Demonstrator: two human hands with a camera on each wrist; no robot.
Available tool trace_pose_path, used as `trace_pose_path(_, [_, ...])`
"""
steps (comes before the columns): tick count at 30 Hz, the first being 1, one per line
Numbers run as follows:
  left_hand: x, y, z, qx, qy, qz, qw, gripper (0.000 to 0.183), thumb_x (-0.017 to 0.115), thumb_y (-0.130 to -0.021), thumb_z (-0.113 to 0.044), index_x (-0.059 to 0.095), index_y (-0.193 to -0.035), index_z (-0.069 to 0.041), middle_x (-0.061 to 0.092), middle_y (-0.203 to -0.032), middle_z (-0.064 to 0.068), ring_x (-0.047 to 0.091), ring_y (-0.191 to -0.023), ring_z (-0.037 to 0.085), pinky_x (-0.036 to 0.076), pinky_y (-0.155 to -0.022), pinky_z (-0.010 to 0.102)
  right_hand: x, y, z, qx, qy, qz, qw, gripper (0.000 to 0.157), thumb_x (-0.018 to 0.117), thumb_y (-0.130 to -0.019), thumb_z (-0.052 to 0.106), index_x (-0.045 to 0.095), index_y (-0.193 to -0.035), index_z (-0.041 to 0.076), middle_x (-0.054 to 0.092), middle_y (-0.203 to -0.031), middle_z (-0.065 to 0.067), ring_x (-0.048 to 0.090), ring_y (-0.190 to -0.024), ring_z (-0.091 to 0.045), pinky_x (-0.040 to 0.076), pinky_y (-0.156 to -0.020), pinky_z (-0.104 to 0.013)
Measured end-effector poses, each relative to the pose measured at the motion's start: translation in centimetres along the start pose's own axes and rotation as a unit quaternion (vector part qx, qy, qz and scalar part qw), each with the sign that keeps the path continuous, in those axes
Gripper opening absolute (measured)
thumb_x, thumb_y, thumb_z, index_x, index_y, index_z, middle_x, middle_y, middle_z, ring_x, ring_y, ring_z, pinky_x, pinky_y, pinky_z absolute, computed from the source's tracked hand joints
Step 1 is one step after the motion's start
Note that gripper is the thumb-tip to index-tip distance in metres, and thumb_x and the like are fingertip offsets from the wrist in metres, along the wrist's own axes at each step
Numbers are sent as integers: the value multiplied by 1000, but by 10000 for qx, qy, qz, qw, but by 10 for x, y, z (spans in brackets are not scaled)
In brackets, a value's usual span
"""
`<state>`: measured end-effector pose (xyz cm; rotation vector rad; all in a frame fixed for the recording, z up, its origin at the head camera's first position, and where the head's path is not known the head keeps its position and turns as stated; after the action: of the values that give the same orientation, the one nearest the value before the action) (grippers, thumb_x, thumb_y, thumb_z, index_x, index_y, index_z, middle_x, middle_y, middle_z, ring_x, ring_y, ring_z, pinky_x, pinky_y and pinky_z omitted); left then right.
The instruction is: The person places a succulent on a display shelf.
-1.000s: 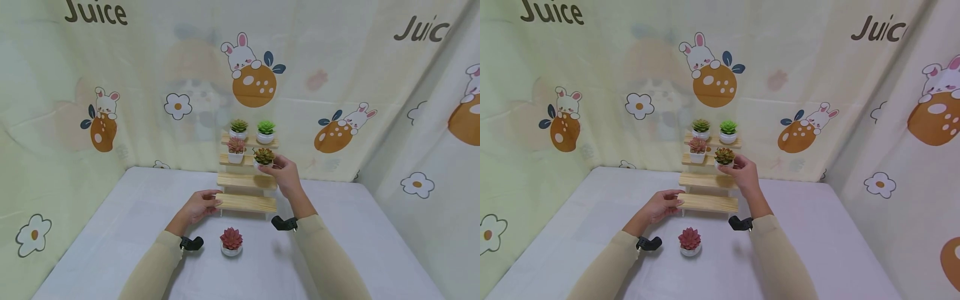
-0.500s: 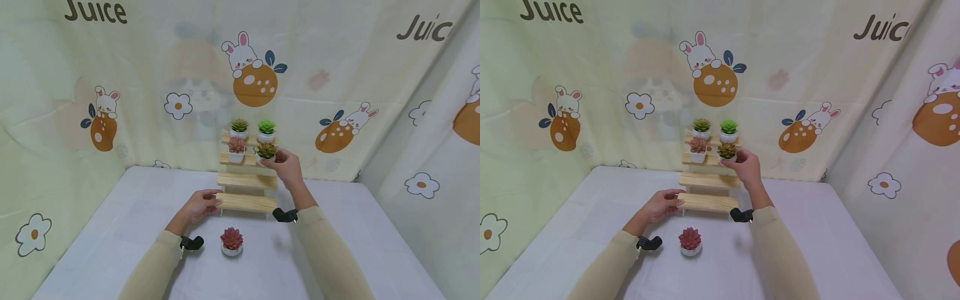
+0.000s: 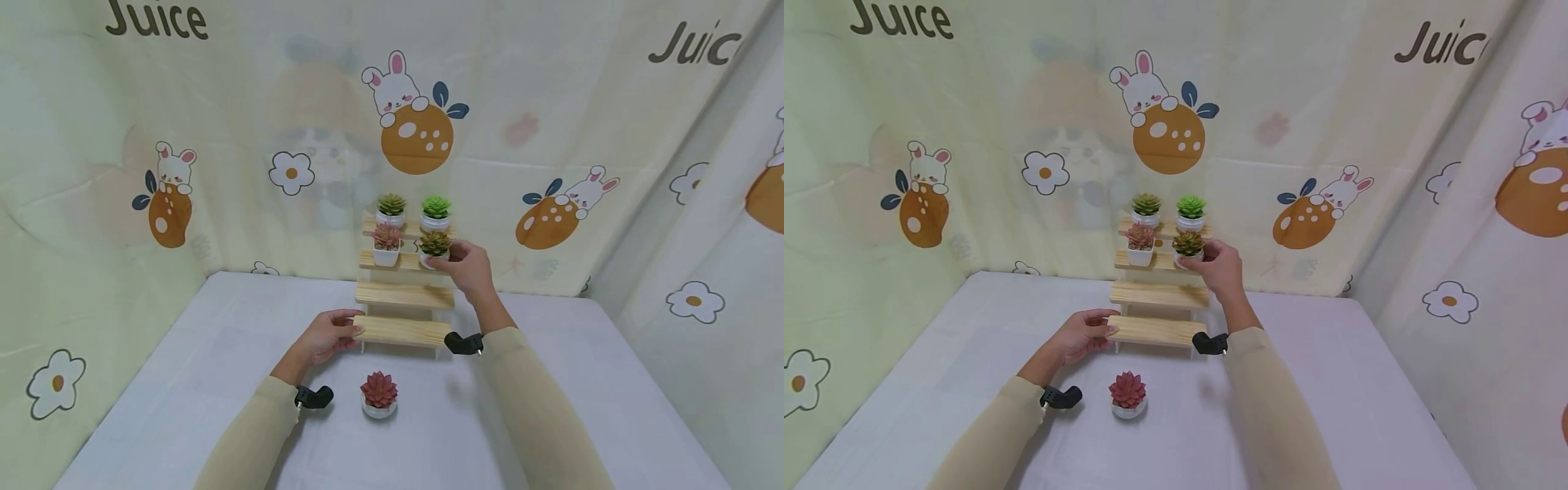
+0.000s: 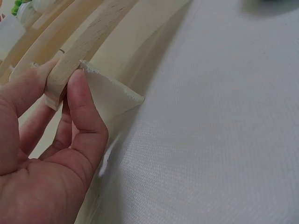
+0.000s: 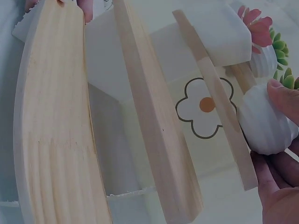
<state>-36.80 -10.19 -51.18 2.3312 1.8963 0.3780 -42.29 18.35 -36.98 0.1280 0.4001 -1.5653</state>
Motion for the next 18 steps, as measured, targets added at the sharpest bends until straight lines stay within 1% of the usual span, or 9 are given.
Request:
trace_pose_path(8, [1,0,0,-7,24,17,10000,45,72,-94,-2,63,-138,-5,63,-113,10,68,-88,17,61,-74,28,1,0,0,-12,159,-107,9998,52,86,-84,31,69,-127,5,70,-123,-17,64,-109,-26,54,-84,-31])
trace_pose_path(15, [1,0,0,-14,-25,7,10000,46,72,-94,-3,63,-138,-5,62,-113,10,68,-87,17,61,-74,28,2,0,1,33,263,-178,9995,56,86,-85,30,67,-130,3,70,-125,-19,65,-113,-28,55,-89,-33])
trace_pose_path(18, [0,0,0,2,0,8,10000,46,72,-94,-3,63,-138,-5,62,-113,10,68,-87,17,61,-74,28,1,0,2,16,317,-215,9993,56,86,-85,31,67,-129,3,70,-124,-20,65,-112,-29,54,-88,-34])
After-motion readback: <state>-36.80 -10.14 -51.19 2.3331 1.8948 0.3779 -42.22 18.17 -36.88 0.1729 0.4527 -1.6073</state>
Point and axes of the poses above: each hand's wrist, its own y-axis away from the middle knuckle, its own x-axis out of the palm, z = x × y, the point moved 4 cm from there along -y, towards the middle knuckle
